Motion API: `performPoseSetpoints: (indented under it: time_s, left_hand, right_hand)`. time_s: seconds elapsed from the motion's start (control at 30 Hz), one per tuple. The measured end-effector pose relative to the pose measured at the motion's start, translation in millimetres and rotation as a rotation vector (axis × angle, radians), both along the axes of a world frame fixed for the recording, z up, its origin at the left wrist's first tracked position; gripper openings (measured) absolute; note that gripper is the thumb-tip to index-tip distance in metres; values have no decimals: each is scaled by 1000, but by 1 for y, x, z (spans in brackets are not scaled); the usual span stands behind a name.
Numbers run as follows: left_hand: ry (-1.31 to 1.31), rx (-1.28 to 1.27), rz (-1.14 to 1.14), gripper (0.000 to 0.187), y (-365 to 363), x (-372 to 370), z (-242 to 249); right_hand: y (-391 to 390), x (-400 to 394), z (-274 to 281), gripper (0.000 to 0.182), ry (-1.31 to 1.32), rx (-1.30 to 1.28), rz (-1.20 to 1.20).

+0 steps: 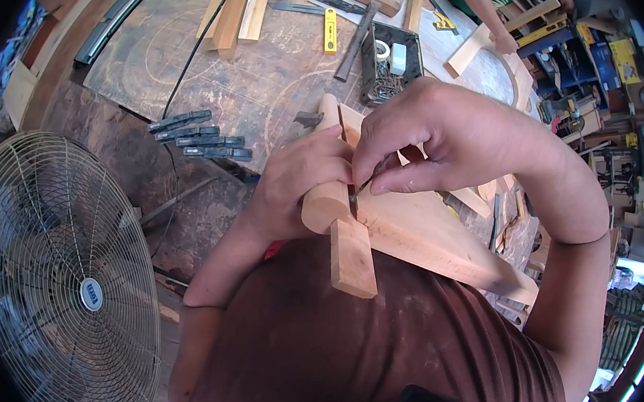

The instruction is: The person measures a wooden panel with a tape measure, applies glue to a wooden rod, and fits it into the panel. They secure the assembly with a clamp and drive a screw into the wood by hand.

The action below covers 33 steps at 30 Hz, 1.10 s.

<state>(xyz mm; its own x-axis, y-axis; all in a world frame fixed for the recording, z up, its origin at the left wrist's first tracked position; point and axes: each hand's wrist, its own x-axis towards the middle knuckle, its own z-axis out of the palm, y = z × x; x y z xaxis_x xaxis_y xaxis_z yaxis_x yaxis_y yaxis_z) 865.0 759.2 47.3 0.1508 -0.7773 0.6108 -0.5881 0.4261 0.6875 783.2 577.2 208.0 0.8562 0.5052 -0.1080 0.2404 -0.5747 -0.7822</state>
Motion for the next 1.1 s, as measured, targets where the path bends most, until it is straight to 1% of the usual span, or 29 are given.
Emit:
performPoseSetpoints:
  time_s: [0.07,0.17,0.2,0.27,0.37,0.43,0.47,0.5,0.6,0.77,0.87,0.93,1.1]
  left_hand:
    - [37,32,1,36,1,-1,-1]
    - [52,14,8,36,3,-4,1]
    - [59,12,98,37,5,-8,8]
    - [67,10,192,38,5,-11,11]
    - [72,-39,110,41,-4,-5,7]
    - [148,-274,114,45,-12,-3,6]
    - [114,-279,139,50,-16,-2,8]
    - [106,-290,136,50,-17,-2,11]
    - [95,-265,148,58,-21,0,24]
    - [161,-214,105,55,-24,-2,18]
    - [184,-234,124,55,-25,-4,17]
    - [223,-166,133,55,-24,-5,17]
    - [214,-149,129,52,-25,-2,16]
  right_hand:
    - [3,0,0,15,-16,2,3]
    - [5,0,1,14,-35,-28,16]
    - [6,0,3,14,-35,-29,18]
    - [6,1,6,18,10,-53,-22]
    - [3,2,11,17,16,-68,-36]
    - [0,1,17,16,5,-95,-58]
    - [-1,0,20,16,1,-111,-91]
    - [-1,-1,22,16,-9,-120,-92]
    - [-6,-4,28,15,-22,-158,-115]
    - [-9,-5,27,14,-119,-185,-76]
    - [-10,-5,27,14,-116,-177,-89]
    - [-11,-5,27,14,-110,-189,-95]
    - [-13,-5,25,14,-150,-190,-79]
